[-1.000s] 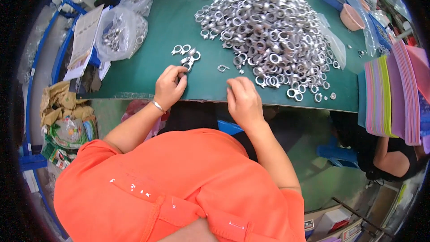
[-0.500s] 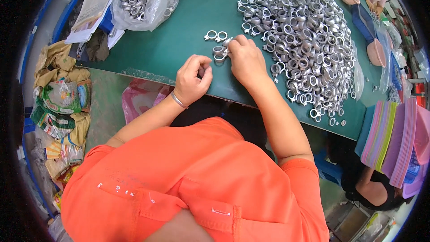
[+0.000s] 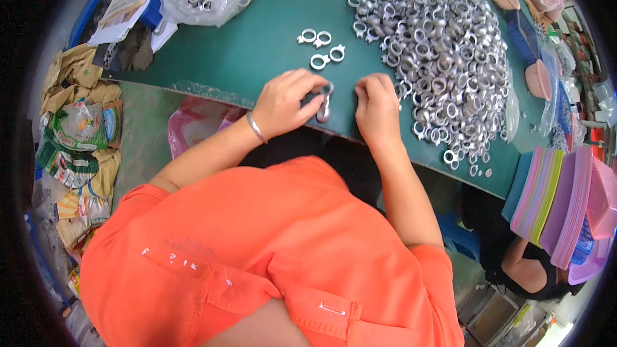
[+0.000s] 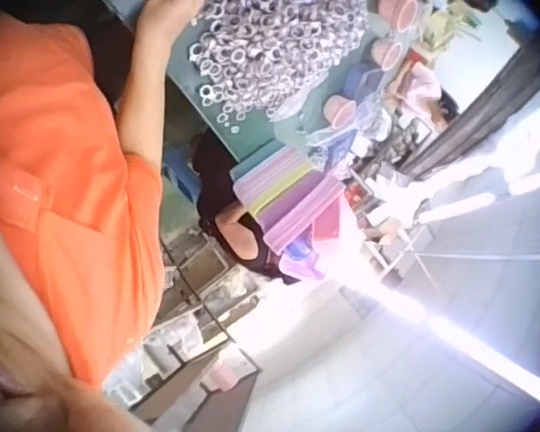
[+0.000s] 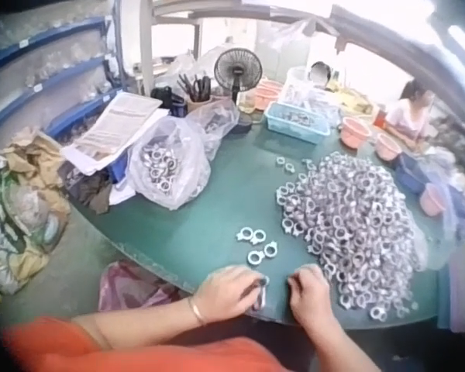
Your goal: The person picks up small circular metal components from a large pile and joins them together by hand, placing the assembled units into a small pink container.
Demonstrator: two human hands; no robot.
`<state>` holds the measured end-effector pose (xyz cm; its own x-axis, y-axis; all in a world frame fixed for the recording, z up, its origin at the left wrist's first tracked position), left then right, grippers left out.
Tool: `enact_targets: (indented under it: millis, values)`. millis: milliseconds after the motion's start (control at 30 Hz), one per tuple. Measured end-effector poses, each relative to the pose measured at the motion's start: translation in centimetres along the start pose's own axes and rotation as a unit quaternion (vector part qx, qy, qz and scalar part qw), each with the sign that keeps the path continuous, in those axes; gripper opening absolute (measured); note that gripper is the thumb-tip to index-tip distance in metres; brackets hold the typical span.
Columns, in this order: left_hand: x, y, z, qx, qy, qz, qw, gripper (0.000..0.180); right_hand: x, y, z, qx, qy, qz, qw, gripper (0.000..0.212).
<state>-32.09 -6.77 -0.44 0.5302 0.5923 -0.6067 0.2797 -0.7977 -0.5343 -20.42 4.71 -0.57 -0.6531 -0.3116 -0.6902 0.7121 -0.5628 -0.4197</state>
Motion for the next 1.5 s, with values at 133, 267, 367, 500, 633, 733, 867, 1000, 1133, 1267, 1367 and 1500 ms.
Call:
enact_targets:
  millis: [133, 267, 367, 500, 633, 733, 867, 1000, 1133, 1267, 1367, 1500]
  values:
    - [0.9, 0.2, -0.4, 0.027, -0.058, 0.026, 0.998, 0.016, 1.3, 1.1, 1.5, -0.089, 0.037, -0.054, 0.994, 0.014]
    - [1.0, 0.5, 0.0, 0.016, -0.056, 0.02, 0.998, 0.016, 0.5, 2.2, 2.5, -0.081, -0.041, -0.009, 0.996, 0.017]
    - [1.0, 0.5, -0.2, 0.024, -0.047, 0.026, 0.998, 0.015, 1.3, 3.2, 4.4, -0.126, 0.02, 0.068, 0.99, 0.026]
    - [1.0, 0.0, -0.2, 0.027, -0.033, 0.029, 0.999, 0.011, 0.8, 3.7, 3.4, -0.119, -0.003, 0.007, 0.993, 0.021]
    - [0.8, -0.2, -0.4, 0.025, -0.017, 0.027, 0.999, 0.011, 0.1, 3.9, 3.2, -0.115, -0.025, 0.006, 0.993, 0.017]
    - [0.9, 0.0, 0.2, -0.027, 0.102, 0.066, 0.992, 0.01, -0.2, 4.0, 2.3, -0.012, -0.128, 0.026, 0.991, 0.011]
    - [1.8, 1.2, 1.5, -0.253, 0.297, 0.14, 0.91, 0.012, 0.3, 5.3, 0.6, 0.152, -0.443, 0.068, 0.881, 0.007]
    - [2.0, 1.6, 1.0, -0.337, 0.446, 0.159, 0.814, 0.015, 0.5, 5.5, -0.2, 0.222, -0.519, 0.056, 0.823, 0.013]
    - [2.2, 1.7, 1.2, -0.378, 0.519, 0.195, 0.741, 0.013, 0.8, 5.0, 0.1, 0.257, -0.54, 0.053, 0.8, 0.014]
    - [2.1, 2.4, 1.8, -0.411, 0.619, 0.209, 0.636, 0.01, 0.8, 3.6, 1.1, 0.255, -0.49, 0.103, 0.827, 0.016]
    - [0.2, 1.8, 2.0, -0.352, 0.573, 0.183, 0.717, 0.007, 0.7, 2.0, 3.0, 0.22, -0.353, 0.18, 0.891, 0.01]
    - [-3.2, 1.2, 3.2, -0.228, 0.399, 0.139, 0.877, 0.006, 2.2, -0.4, 8.2, 0.106, -0.195, 0.217, 0.951, 0.009]
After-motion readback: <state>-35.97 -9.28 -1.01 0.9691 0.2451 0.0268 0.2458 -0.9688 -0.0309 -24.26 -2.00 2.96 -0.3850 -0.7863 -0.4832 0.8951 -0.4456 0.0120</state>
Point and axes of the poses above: each hand's wrist, its own y-axis away from the middle knuckle, its own x-axis out of the palm, z = x × y, the point moved 7 cm from there along -y, towards the middle knuckle, and after that the axes turned 1 degree about -x, right-handed, at the moved point
